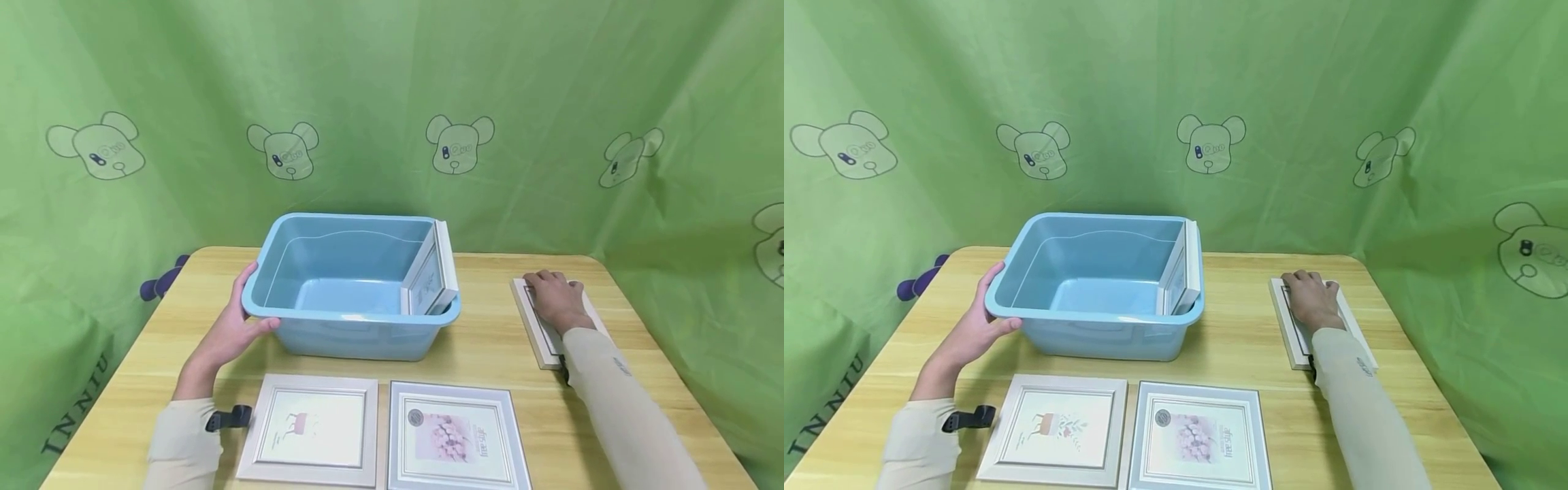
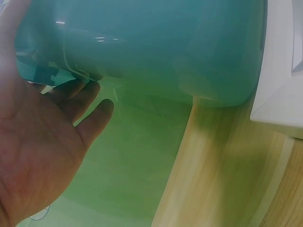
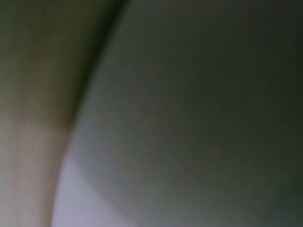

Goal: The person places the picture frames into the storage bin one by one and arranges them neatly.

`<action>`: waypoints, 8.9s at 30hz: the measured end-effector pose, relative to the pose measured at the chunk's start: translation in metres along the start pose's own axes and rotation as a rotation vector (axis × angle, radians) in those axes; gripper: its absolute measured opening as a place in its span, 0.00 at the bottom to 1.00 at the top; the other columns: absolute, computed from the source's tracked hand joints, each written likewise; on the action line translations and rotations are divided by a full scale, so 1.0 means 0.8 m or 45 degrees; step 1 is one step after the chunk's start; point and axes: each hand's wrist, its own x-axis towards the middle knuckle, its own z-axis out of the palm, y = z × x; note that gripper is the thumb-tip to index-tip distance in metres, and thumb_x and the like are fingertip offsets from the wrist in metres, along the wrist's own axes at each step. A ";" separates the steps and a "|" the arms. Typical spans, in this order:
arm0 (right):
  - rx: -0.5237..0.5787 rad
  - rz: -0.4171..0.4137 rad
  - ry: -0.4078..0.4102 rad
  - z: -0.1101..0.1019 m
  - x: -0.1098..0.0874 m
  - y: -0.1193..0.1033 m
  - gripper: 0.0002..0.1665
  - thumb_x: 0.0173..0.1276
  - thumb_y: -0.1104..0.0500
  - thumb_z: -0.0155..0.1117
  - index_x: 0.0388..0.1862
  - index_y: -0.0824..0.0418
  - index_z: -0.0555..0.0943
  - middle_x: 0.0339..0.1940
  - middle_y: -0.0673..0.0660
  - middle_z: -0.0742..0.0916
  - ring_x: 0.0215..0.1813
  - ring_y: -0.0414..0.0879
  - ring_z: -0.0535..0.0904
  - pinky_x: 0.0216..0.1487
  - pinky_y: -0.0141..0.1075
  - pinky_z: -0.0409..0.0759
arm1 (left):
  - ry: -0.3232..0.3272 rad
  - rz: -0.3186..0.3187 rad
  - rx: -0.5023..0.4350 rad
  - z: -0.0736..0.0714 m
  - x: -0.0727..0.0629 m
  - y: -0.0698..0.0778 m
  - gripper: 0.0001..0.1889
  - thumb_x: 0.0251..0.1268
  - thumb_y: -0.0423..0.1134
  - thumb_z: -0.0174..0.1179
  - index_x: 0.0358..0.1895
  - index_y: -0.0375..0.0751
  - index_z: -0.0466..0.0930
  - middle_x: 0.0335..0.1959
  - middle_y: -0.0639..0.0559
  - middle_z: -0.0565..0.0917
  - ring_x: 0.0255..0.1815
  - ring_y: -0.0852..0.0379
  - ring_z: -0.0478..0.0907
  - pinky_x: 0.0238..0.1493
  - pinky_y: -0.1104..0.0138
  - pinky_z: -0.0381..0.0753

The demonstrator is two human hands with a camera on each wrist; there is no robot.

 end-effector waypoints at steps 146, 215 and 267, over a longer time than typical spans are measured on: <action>0.122 -0.508 0.530 -0.177 -0.156 0.009 0.26 0.49 0.66 0.72 0.50 0.62 0.80 0.40 0.61 0.86 0.39 0.56 0.80 0.43 0.48 0.70 | -0.020 -0.006 -0.013 0.000 0.002 0.000 0.56 0.57 0.36 0.67 0.76 0.67 0.32 0.75 0.36 0.54 0.71 0.36 0.57 0.70 0.38 0.56; 0.768 0.112 0.362 -0.312 -0.155 -0.113 0.21 0.68 0.54 0.62 0.56 0.46 0.67 0.63 0.72 0.76 0.43 0.40 0.77 0.27 0.27 0.81 | -0.021 -0.022 -0.011 -0.003 0.002 0.006 0.55 0.58 0.34 0.66 0.77 0.65 0.31 0.75 0.35 0.54 0.72 0.35 0.56 0.71 0.37 0.53; 1.780 -0.058 0.455 -0.387 -0.109 -0.211 0.18 0.65 0.65 0.64 0.48 0.54 0.67 0.37 0.57 0.76 0.32 0.45 0.80 0.26 0.34 0.84 | -0.044 -0.017 -0.031 -0.003 0.003 0.005 0.56 0.58 0.35 0.66 0.77 0.64 0.31 0.75 0.36 0.53 0.73 0.36 0.55 0.72 0.38 0.53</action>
